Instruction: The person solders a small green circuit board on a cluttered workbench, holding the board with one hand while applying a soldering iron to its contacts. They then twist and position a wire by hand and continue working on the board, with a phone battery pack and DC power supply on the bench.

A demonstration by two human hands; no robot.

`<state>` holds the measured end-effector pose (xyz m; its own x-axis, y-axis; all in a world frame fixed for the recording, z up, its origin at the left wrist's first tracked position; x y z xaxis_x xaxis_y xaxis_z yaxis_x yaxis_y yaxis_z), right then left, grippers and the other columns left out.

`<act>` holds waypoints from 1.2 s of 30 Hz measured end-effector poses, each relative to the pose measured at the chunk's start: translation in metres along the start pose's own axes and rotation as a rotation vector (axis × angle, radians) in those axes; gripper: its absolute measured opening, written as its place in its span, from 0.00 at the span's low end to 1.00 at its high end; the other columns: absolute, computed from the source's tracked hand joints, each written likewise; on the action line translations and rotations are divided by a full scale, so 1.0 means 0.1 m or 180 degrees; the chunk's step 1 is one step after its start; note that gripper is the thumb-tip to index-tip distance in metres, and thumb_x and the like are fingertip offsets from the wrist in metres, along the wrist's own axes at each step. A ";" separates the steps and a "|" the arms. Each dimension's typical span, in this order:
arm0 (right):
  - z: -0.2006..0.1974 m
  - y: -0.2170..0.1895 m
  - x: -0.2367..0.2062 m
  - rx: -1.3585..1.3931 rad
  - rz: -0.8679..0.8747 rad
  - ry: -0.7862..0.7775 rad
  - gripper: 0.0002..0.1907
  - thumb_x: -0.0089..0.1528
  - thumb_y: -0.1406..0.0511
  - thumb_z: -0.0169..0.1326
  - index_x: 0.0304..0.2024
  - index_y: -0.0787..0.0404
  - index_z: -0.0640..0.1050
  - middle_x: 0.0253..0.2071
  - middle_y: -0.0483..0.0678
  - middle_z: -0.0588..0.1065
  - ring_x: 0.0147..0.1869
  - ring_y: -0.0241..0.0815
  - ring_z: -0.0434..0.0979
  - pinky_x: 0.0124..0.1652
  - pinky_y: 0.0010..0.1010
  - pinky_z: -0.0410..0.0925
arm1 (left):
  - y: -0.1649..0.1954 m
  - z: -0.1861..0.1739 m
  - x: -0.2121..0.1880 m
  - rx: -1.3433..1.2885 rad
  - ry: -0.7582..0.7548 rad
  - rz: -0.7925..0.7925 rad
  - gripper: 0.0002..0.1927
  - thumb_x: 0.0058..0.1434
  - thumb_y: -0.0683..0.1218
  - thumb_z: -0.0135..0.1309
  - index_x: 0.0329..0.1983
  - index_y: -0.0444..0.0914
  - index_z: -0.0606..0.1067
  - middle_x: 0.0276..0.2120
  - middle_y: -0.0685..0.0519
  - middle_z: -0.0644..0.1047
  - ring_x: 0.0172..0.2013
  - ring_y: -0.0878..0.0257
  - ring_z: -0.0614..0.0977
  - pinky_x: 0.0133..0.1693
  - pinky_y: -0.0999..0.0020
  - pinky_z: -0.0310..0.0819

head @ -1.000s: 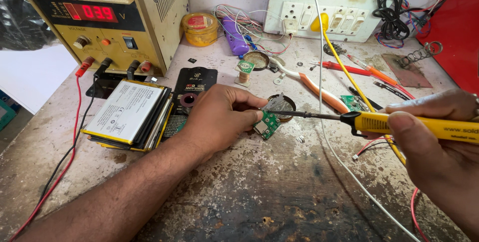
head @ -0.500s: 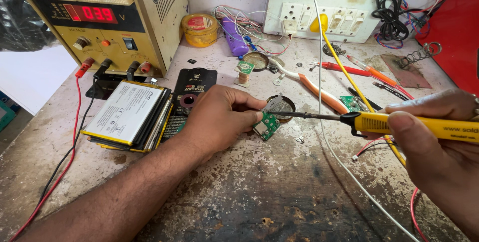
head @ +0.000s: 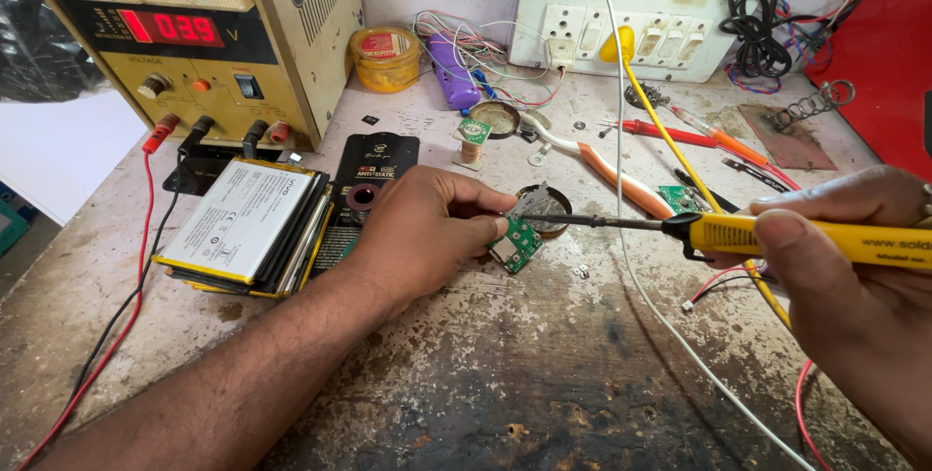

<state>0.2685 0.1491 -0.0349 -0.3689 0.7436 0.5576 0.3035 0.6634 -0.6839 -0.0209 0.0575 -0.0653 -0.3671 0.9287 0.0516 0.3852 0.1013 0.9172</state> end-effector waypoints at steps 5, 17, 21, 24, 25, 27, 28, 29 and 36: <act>0.01 0.02 0.00 0.0059 -0.0091 -0.0017 0.13 0.71 0.60 0.55 0.47 0.64 0.71 0.35 0.51 0.79 0.35 0.27 0.73 0.38 0.19 0.67 | 0.01 -0.01 0.00 0.0145 -0.0001 -0.0029 0.14 0.56 0.43 0.63 0.46 0.42 0.85 0.30 0.56 0.85 0.29 0.73 0.83 0.34 0.75 0.80; 0.01 -0.03 0.04 0.0041 -0.0292 -0.0235 0.12 0.72 0.61 0.49 0.48 0.65 0.68 0.36 0.54 0.81 0.45 0.34 0.82 0.50 0.25 0.72 | 0.03 -0.01 -0.01 0.0176 -0.0002 -0.0003 0.14 0.56 0.42 0.62 0.46 0.42 0.85 0.29 0.56 0.85 0.28 0.73 0.82 0.33 0.75 0.80; -0.01 0.00 0.04 -0.0069 -0.0210 -0.0253 0.12 0.72 0.61 0.49 0.48 0.66 0.69 0.37 0.56 0.81 0.44 0.37 0.82 0.47 0.26 0.72 | 0.03 0.00 -0.01 0.0170 0.0014 -0.0017 0.14 0.56 0.42 0.62 0.46 0.42 0.85 0.29 0.56 0.85 0.29 0.73 0.83 0.34 0.74 0.80; -0.01 0.01 0.05 0.0149 -0.0217 -0.0329 0.12 0.72 0.61 0.49 0.48 0.65 0.68 0.37 0.55 0.81 0.45 0.35 0.83 0.49 0.26 0.73 | 0.02 0.00 0.00 0.0139 0.0004 -0.0034 0.14 0.56 0.42 0.62 0.47 0.41 0.84 0.30 0.56 0.85 0.29 0.73 0.83 0.34 0.74 0.81; -0.01 0.01 0.04 0.0071 -0.0186 -0.0321 0.12 0.72 0.61 0.49 0.48 0.65 0.68 0.37 0.55 0.81 0.44 0.36 0.83 0.47 0.26 0.73 | 0.02 0.00 -0.01 0.0146 0.0003 -0.0033 0.14 0.56 0.42 0.62 0.47 0.41 0.84 0.30 0.55 0.85 0.29 0.73 0.83 0.34 0.74 0.80; -0.01 0.01 0.05 -0.0079 -0.0132 -0.0302 0.12 0.72 0.62 0.49 0.48 0.66 0.68 0.36 0.56 0.82 0.42 0.38 0.83 0.45 0.27 0.73 | 0.03 0.00 0.00 0.0178 0.0009 0.0003 0.14 0.56 0.42 0.62 0.47 0.40 0.84 0.31 0.55 0.85 0.30 0.72 0.83 0.35 0.74 0.80; 0.00 0.00 0.05 -0.0050 -0.0106 -0.0288 0.12 0.72 0.62 0.48 0.48 0.66 0.68 0.36 0.56 0.82 0.42 0.38 0.83 0.44 0.27 0.73 | 0.03 -0.01 -0.01 0.0201 0.0013 0.0038 0.14 0.56 0.42 0.62 0.47 0.40 0.84 0.31 0.55 0.85 0.31 0.73 0.83 0.36 0.74 0.80; 0.01 0.00 0.05 -0.0018 -0.0081 -0.0273 0.12 0.73 0.62 0.48 0.48 0.66 0.68 0.36 0.56 0.82 0.42 0.37 0.83 0.43 0.27 0.73 | 0.04 -0.01 -0.01 0.0225 0.0017 0.0072 0.14 0.56 0.42 0.63 0.47 0.40 0.84 0.31 0.55 0.85 0.32 0.73 0.83 0.36 0.75 0.80; 0.04 -0.02 0.06 0.0307 -0.0136 -0.0315 0.12 0.73 0.60 0.46 0.48 0.64 0.65 0.36 0.53 0.81 0.43 0.33 0.84 0.43 0.23 0.74 | 0.04 -0.02 0.00 -0.0018 -0.0078 -0.0106 0.14 0.56 0.41 0.62 0.47 0.38 0.83 0.33 0.55 0.85 0.33 0.72 0.84 0.37 0.75 0.82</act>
<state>0.2621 0.1519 -0.0325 -0.4658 0.7000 0.5413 0.2016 0.6796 -0.7053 -0.0207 0.0570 -0.0607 -0.3588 0.9333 0.0115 0.3683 0.1302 0.9205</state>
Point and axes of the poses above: each hand's wrist, its own x-axis towards the middle knuckle, its own z-axis out of the palm, y = z × x, the point moved 1 cm from there along x, towards the middle knuckle
